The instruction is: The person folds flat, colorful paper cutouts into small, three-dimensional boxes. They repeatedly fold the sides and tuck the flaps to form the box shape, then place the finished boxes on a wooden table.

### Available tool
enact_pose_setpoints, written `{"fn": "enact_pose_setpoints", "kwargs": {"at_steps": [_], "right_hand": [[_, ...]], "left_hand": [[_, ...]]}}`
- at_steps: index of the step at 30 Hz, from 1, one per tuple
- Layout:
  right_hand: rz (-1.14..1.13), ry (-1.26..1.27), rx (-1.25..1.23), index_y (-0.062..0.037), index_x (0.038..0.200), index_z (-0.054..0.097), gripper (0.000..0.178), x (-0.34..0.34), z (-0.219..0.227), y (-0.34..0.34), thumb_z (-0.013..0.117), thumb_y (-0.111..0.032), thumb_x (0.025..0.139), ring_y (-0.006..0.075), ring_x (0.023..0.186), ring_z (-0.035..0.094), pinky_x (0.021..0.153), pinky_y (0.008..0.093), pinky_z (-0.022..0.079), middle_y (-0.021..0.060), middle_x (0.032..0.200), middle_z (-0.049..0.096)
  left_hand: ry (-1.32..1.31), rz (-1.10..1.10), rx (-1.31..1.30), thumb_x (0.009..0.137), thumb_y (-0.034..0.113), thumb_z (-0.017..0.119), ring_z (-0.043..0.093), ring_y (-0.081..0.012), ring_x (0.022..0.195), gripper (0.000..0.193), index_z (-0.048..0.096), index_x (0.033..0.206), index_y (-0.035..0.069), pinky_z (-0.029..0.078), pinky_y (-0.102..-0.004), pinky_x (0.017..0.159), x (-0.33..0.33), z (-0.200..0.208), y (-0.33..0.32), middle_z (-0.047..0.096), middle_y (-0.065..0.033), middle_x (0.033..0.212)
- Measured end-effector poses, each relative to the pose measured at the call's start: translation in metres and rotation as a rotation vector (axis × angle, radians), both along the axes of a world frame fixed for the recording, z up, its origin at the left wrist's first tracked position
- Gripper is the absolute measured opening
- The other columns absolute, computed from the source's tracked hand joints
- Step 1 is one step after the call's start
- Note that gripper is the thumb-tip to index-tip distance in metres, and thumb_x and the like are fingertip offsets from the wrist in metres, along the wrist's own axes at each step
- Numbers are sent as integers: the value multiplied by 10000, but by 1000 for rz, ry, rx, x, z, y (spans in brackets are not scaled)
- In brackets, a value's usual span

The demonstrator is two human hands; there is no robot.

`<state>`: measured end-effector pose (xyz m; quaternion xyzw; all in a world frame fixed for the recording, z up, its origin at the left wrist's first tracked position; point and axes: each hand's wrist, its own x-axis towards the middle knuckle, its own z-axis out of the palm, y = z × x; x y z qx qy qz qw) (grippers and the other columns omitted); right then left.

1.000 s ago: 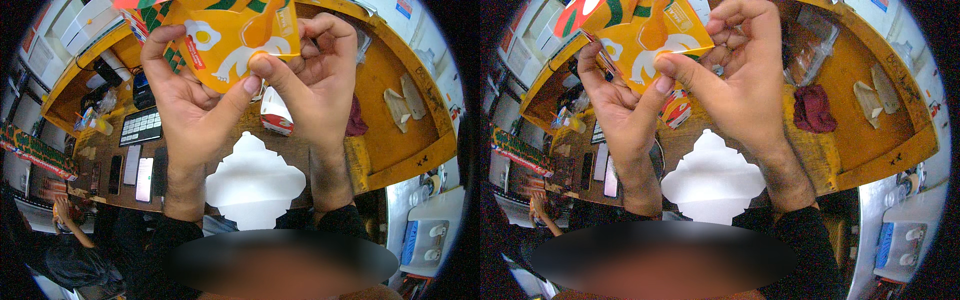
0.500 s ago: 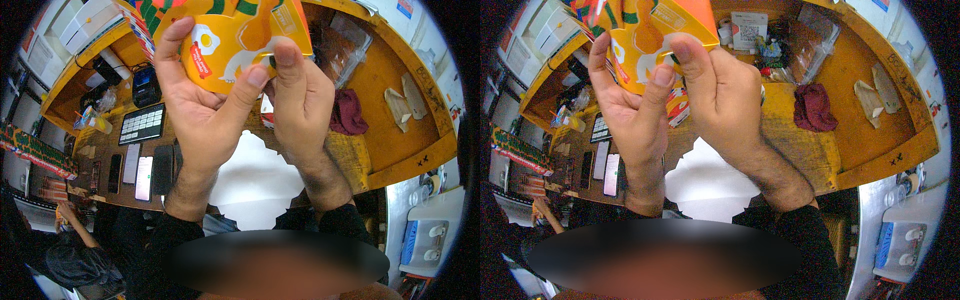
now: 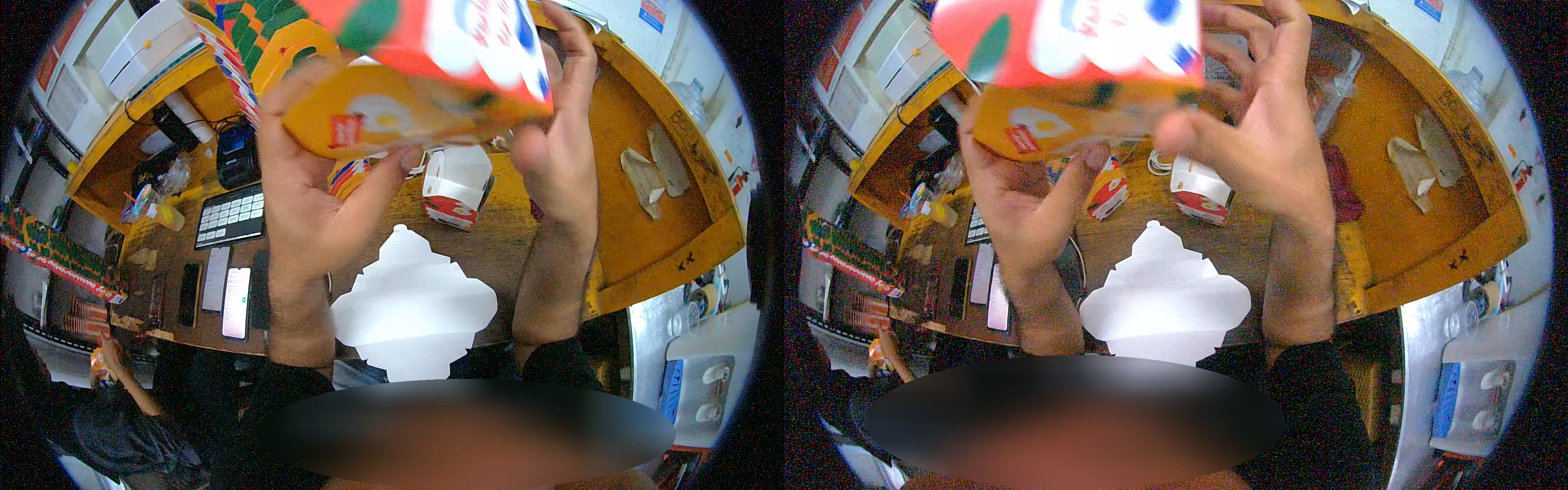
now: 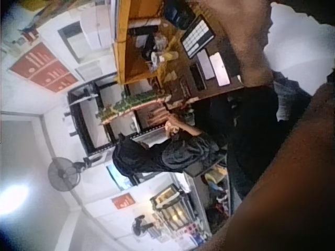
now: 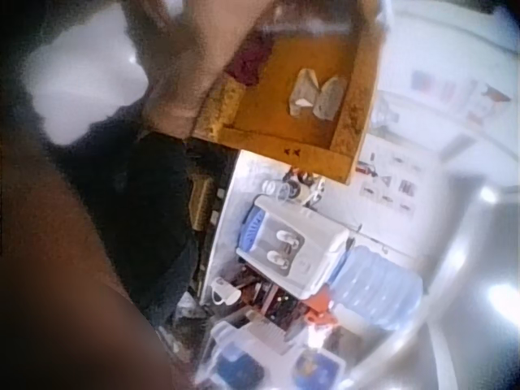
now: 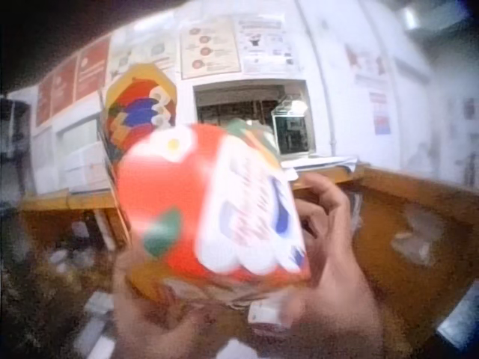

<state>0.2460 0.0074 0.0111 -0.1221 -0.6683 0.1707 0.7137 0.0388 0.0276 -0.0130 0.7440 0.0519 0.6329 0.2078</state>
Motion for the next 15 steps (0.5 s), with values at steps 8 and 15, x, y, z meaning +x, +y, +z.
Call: {"fn": "enact_pose_setpoints", "kwargs": {"at_steps": [8, 15], "right_hand": [[-93, -272, 92, -31, 1628, 443, 938, -2, 11, -14, 931, -234, 853, 371, 1498, 548, 1268, 545, 379, 261, 1605, 547], [-351, -608, 211, -22, 1555, 531, 827, -1, 16, -15, 919, -242, 858, 361, 1467, 577, 1231, 523, 421, 254, 1572, 588]], "left_hand": [[52, -86, -680, 772, 439, 947, 644, -352, 1380, 952, 556, 1510, -18, 420, -550, 1264, -29, -26, -2, 635, -191, 1509], [-135, -162, -360, 982, 117, 823, 691, -263, 1314, 713, 479, 1584, -46, 554, -422, 1133, -26, -4, -12, 665, -206, 1474]]}}
